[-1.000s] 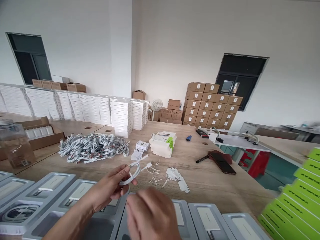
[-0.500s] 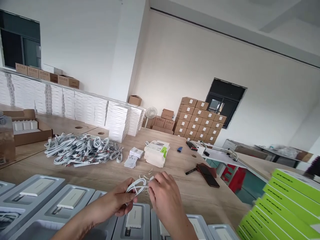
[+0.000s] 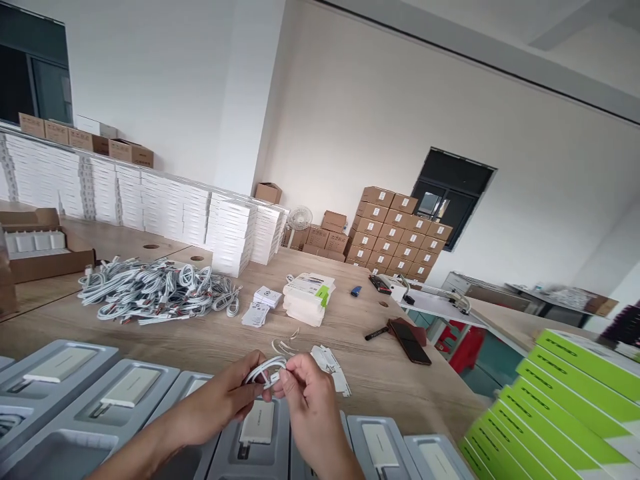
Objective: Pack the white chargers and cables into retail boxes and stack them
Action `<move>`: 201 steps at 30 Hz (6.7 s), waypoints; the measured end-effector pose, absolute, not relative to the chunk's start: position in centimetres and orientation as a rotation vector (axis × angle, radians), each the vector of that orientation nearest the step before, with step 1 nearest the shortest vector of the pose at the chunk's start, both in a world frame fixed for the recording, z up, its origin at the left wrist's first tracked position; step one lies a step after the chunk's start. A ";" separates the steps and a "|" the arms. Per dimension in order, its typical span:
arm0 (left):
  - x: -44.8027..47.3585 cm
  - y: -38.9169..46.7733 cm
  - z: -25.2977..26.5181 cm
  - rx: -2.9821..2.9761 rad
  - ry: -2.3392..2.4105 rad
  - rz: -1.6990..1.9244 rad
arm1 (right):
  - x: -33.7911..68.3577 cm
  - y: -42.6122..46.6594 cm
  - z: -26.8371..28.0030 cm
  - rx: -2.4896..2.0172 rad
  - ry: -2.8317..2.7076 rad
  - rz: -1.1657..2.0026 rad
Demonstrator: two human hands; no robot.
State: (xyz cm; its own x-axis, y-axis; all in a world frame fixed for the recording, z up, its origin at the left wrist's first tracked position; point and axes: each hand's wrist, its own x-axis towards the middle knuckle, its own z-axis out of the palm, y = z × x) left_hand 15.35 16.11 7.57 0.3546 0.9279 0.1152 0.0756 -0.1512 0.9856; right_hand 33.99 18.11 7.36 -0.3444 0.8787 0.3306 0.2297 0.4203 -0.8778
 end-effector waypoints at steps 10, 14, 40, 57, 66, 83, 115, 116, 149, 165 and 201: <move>15.1 16.3 7.2 1.602 0.913 1.028 | 33.1 18.8 6.2 -1.050 -1.794 0.575; 14.5 16.4 7.0 1.874 1.136 1.110 | 34.3 19.2 6.9 -0.992 -1.866 0.231; 14.0 16.6 7.7 1.764 1.019 0.990 | 34.8 19.4 7.9 -0.906 -2.210 -0.234; 15.7 16.0 7.1 1.975 1.211 1.084 | 32.6 17.7 7.0 -0.848 -1.569 1.239; 15.8 16.9 7.0 1.475 0.870 1.182 | 32.3 18.3 6.7 -0.840 -1.441 1.378; 16.0 16.6 7.6 1.359 0.824 1.168 | 31.9 17.7 6.2 -0.904 -1.542 1.111; 0.5 0.3 0.0 2.515 2.250 0.840 | 33.9 16.1 7.4 -0.639 -2.111 0.323; 0.9 0.0 -0.5 2.526 2.239 0.870 | 33.8 15.9 7.4 -0.621 -2.122 0.305; -5.5 23.7 10.1 2.171 2.560 0.355 | 32.8 16.2 6.2 -0.587 -2.255 0.117; 9.8 18.6 15.6 2.039 2.007 1.169 | 33.3 16.6 7.1 -0.909 -1.994 0.442; 16.6 17.6 6.2 1.583 1.274 1.211 | 35.8 18.8 8.1 -1.094 -2.078 -0.301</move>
